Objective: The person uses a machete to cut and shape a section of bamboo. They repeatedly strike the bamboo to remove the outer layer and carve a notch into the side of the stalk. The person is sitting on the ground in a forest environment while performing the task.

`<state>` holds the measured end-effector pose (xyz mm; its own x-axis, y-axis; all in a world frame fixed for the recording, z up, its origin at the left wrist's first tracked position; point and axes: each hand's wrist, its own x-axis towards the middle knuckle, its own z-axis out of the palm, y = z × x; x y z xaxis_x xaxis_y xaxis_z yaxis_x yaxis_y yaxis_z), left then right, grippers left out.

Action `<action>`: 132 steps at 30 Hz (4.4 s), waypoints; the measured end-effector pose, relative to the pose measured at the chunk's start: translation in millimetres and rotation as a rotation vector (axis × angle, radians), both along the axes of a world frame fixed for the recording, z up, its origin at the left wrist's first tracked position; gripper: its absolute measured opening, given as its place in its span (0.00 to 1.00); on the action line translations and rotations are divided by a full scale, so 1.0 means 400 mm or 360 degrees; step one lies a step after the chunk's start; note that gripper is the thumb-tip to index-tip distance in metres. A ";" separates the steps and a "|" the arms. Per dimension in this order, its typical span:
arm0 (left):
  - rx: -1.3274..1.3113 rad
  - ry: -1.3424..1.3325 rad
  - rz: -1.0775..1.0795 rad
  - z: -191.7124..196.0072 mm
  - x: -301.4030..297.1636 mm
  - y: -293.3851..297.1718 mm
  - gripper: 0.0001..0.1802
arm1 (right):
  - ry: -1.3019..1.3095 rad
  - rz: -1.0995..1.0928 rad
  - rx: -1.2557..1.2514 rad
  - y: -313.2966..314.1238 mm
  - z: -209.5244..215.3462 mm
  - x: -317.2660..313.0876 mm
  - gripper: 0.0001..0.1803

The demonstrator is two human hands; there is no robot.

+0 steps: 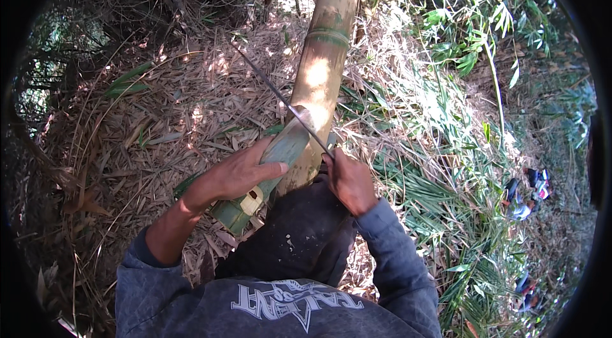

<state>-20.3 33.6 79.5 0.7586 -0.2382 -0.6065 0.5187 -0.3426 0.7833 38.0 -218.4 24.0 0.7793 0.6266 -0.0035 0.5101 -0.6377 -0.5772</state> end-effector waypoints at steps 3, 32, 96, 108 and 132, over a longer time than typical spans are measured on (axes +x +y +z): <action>-0.0082 -0.0033 0.0047 -0.020 -0.011 0.002 0.39 | -0.0004 0.0014 -0.0096 -0.002 -0.034 -0.010 0.13; 0.0727 -0.0666 -0.0031 -0.135 0.097 0.014 0.33 | 0.0496 -0.0269 0.0378 -0.015 -0.034 0.106 0.16; 0.0478 -0.0212 -0.0193 0.013 0.023 0.004 0.42 | -0.0230 -0.0040 0.0367 0.019 0.054 0.000 0.07; 0.0402 -0.0104 -0.0197 -0.004 0.044 0.014 0.39 | -0.0151 -0.0070 0.0015 0.000 -0.004 -0.004 0.06; 0.0808 -0.0501 -0.0137 -0.096 0.118 0.016 0.40 | 0.0540 -0.0342 0.0433 -0.017 -0.036 0.101 0.17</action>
